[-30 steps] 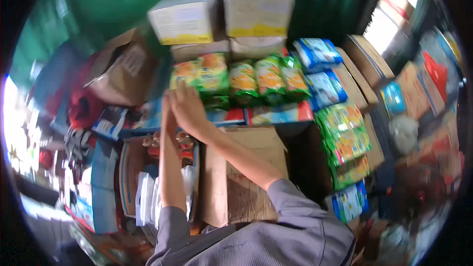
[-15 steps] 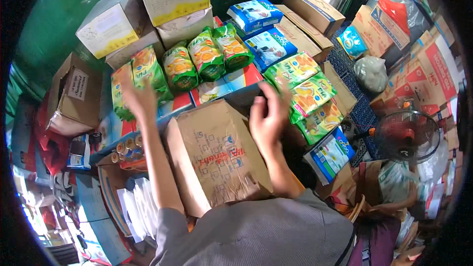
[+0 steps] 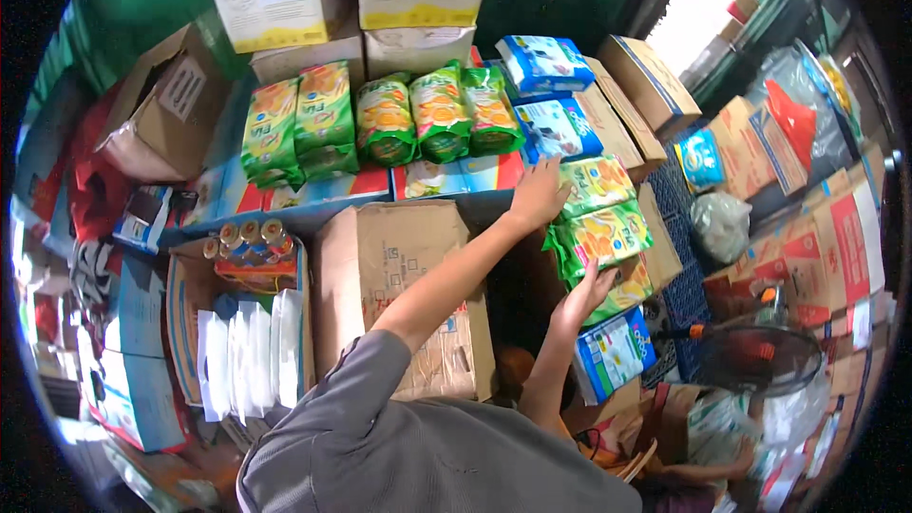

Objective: Organize various packaged goods like snacks and wet wipes into boxes in a storage area.

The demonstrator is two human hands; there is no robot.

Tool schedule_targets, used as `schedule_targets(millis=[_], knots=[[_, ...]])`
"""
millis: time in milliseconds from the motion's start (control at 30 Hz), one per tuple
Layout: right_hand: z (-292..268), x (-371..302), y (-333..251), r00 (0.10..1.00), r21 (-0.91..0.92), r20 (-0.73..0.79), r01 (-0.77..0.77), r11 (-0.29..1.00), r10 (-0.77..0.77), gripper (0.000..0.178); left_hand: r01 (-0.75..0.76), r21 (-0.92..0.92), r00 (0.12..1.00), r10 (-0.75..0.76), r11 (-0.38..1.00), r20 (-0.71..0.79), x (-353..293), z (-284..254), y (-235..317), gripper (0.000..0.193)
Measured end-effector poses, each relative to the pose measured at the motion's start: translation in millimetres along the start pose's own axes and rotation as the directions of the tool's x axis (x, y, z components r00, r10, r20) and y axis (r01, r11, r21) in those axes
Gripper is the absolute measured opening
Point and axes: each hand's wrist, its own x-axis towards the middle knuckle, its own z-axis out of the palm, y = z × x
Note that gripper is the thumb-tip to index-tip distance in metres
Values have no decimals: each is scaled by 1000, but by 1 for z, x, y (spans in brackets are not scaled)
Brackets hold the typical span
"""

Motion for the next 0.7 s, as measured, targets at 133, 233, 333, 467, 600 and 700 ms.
schedule_targets(millis=[133, 233, 333, 467, 600, 700], knots=[[20, -11, 2, 991, -2, -131, 18, 1000, -18, 65, 135, -146, 983, -115, 980, 140, 8, 0, -10, 36], [29, -18, 10, 976, 37, -151, 165, 986, -157, 60, 156, -231, 986, -137, 960, 95, 4, -15, -2, 27], [37, -29, 19, 969, 26, -212, 131, 991, -123, 62, 225, -285, 974, -218, 932, 58, -7, -45, 10, 23], [53, -50, 14, 974, 6, -219, 67, 998, -64, 64, 177, -253, 976, -203, 951, -83, -16, -104, 19, 20], [96, -65, -11, 997, 96, -61, 52, 994, -46, 65, 143, -205, 931, -202, 968, -306, -24, -179, 20, 19], [144, -78, -30, 987, 159, 119, 92, 983, -112, 54, 93, -55, 855, -108, 994, -507, -32, -241, 13, 18]])
